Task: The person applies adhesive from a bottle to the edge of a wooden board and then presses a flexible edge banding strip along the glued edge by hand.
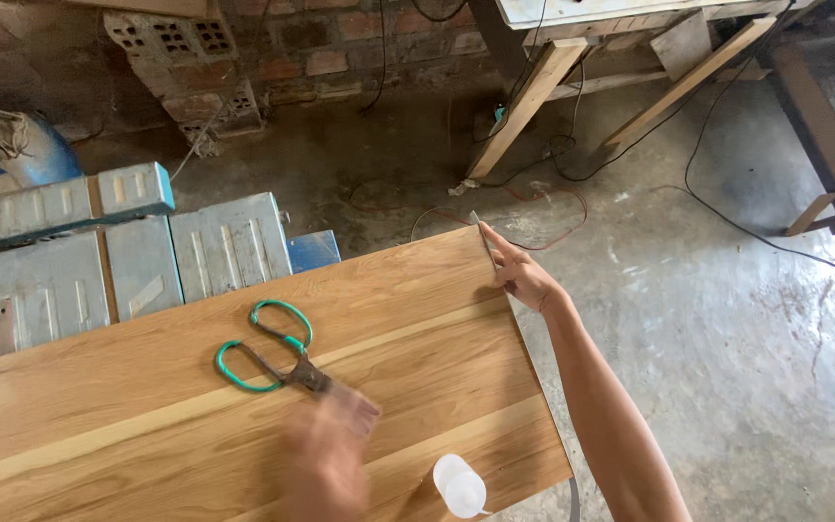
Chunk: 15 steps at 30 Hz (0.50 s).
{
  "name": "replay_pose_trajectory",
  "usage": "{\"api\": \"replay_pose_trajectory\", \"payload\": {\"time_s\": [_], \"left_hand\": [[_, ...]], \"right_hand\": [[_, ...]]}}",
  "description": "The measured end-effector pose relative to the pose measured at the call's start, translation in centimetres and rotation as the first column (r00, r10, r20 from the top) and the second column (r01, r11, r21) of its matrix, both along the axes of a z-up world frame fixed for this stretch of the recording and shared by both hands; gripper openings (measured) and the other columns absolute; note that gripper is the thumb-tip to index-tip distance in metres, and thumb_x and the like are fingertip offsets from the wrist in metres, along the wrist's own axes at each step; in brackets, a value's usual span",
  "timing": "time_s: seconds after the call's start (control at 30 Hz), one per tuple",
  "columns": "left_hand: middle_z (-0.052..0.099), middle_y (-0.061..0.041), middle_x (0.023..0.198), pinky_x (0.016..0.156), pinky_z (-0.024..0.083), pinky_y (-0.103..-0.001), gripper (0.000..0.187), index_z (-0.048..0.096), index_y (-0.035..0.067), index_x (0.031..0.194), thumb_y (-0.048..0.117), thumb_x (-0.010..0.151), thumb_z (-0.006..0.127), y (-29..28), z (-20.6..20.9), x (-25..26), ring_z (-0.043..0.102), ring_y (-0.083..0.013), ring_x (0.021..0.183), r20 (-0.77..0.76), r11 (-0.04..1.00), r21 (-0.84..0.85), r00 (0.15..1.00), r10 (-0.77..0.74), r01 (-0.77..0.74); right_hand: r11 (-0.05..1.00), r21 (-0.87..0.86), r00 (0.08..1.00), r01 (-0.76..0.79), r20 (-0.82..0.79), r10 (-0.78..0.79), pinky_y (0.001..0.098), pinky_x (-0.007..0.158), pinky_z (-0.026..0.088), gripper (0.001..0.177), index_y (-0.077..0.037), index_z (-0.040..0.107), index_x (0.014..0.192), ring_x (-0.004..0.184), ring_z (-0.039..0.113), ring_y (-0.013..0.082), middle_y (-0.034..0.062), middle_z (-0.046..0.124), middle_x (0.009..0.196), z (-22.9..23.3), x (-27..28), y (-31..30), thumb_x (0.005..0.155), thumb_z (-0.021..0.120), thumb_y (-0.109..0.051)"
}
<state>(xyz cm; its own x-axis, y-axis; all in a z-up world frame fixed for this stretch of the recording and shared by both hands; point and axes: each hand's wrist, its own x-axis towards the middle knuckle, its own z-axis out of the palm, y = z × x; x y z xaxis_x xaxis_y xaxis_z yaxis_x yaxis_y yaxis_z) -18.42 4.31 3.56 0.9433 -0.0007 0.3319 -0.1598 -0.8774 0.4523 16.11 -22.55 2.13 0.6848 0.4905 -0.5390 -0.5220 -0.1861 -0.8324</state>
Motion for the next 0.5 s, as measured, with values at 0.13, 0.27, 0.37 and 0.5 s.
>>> {"api": "replay_pose_trajectory", "payload": {"time_s": [0.13, 0.27, 0.37, 0.5], "left_hand": [[0.06, -0.011, 0.137, 0.09, 0.05, -0.058, 0.064, 0.058, 0.018, 0.143, 0.063, 0.104, 0.037, -9.2, -3.1, -0.4, 0.061, -0.0311, 0.125, 0.236, 0.969, 0.21, 0.955, -0.182, 0.133], [0.074, 0.0, 0.125, 0.101, 0.041, -0.038, 0.058, 0.067, 0.015, 0.125, 0.055, 0.099, 0.032, -14.0, -2.8, -0.1, 0.069, -0.0129, 0.116, 0.191, 0.982, -0.166, 0.974, 0.117, -0.086], [0.076, -0.006, 0.114, 0.104, 0.039, -0.046, 0.061, 0.067, 0.012, 0.115, 0.065, 0.085, 0.061, -14.5, -4.1, 0.2, 0.071, -0.0225, 0.106, 0.055, 0.873, -0.484, 0.993, 0.106, -0.067], [0.067, -0.011, 0.118, 0.094, 0.04, -0.047, 0.066, 0.057, 0.012, 0.138, 0.027, 0.077, 0.075, -10.7, -2.2, 4.9, 0.058, -0.0323, 0.105, -0.123, 0.874, -0.473, 0.991, 0.058, -0.11]], "right_hand": [[0.998, 0.052, 0.999, 0.024, -0.039, -0.022, 0.0214, 0.07, 0.046, 0.111, -0.031, 0.028, 0.165, 0.101, 0.062, 0.018, 0.0107, 0.057, 0.142, -0.6, 0.1, -0.3, 0.065, 0.049, 0.011], [0.994, 0.089, 0.998, -0.058, 0.026, 0.056, 0.0331, 0.09, 0.057, 0.118, -0.033, 0.017, 0.163, 0.147, 0.031, 0.0243, -0.0066, 0.008, 0.172, 0.0, -0.4, 0.1, 0.068, 0.065, 0.019], [0.995, 0.085, 0.998, -0.056, 0.015, 0.055, 0.0338, 0.103, 0.05, 0.124, -0.034, 0.014, 0.163, 0.144, 0.037, 0.0208, -0.0066, 0.011, 0.172, 0.5, -0.6, 0.3, 0.065, 0.068, 0.019], [0.991, 0.13, 0.999, -0.04, 0.02, 0.038, 0.0317, 0.095, 0.053, 0.125, -0.033, 0.016, 0.163, 0.135, 0.046, 0.0188, -0.0101, 0.013, 0.172, -0.4, -0.7, 0.1, 0.063, 0.069, 0.019]]}}
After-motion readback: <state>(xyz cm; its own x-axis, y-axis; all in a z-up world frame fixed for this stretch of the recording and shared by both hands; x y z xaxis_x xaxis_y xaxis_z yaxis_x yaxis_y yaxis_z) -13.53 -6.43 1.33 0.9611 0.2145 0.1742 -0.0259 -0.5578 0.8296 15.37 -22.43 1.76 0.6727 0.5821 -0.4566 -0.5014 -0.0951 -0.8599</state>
